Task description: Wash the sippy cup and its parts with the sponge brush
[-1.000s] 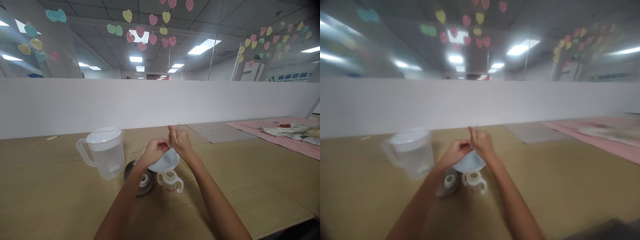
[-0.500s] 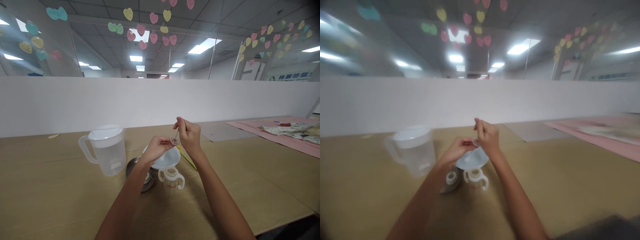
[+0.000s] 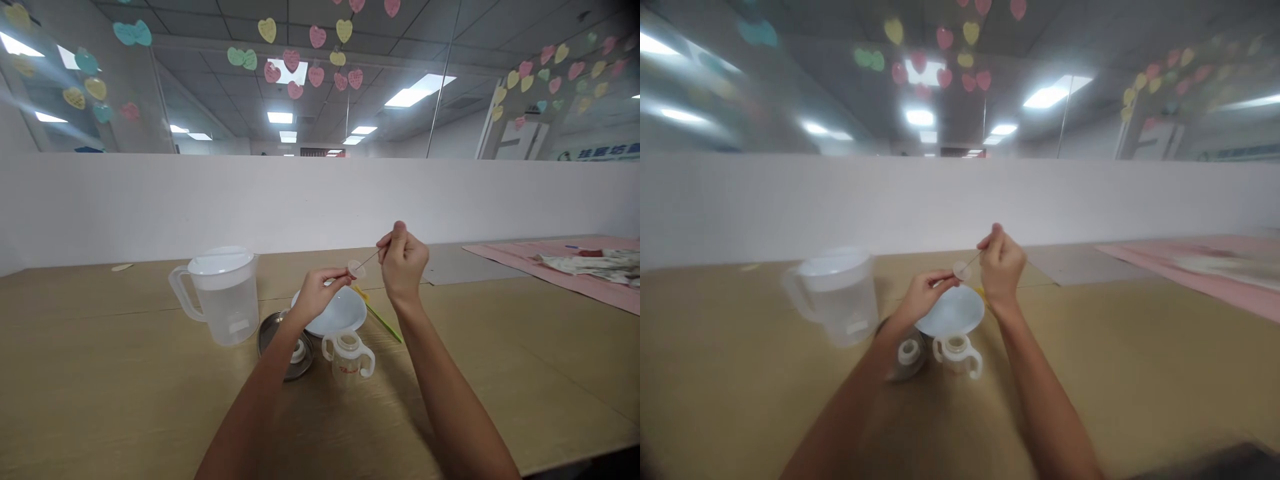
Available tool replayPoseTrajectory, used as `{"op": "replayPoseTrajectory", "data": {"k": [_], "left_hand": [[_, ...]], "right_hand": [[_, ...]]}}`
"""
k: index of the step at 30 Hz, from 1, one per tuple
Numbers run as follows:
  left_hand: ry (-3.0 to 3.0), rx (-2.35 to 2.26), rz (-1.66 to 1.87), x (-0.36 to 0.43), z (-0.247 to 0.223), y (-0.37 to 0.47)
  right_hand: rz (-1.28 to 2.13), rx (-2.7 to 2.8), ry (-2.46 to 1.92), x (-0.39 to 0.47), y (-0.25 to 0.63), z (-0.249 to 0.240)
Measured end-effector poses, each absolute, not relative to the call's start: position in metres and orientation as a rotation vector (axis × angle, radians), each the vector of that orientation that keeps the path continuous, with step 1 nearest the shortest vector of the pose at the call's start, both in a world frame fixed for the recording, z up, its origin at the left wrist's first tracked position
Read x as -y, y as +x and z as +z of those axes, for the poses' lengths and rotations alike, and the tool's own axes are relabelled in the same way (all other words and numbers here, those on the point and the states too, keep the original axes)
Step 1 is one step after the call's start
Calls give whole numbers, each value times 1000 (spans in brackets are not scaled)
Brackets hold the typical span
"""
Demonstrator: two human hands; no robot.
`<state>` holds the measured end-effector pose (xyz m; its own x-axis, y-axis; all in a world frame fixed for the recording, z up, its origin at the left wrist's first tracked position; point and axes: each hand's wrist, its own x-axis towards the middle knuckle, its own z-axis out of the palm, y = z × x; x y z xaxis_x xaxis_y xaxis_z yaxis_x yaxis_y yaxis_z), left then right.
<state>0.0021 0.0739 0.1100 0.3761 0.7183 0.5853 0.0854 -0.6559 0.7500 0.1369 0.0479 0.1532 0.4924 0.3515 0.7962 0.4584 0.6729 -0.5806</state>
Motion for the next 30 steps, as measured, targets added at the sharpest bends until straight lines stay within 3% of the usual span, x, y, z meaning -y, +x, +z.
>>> {"op": "replayPoseTrajectory", "data": {"k": [8,11,17,23,30], "left_hand": [[1882,-905,1160,-108,86,-26],[1690,-834,1196,-109,93,-30],[1326,-748,1242,-102,106,-32],[1526,-849,1116,-93,112,-40],[1814,-1025,1044,-90,107,-33]], "right_hand": [[-40,526,-612,-33,251,171],[71,735,-842,-59,261,154],[678,1459,-1511,-130,191,91],[603,1612,-1700,-146,166,67],[600,1873,-1687,-109,153,105]]}}
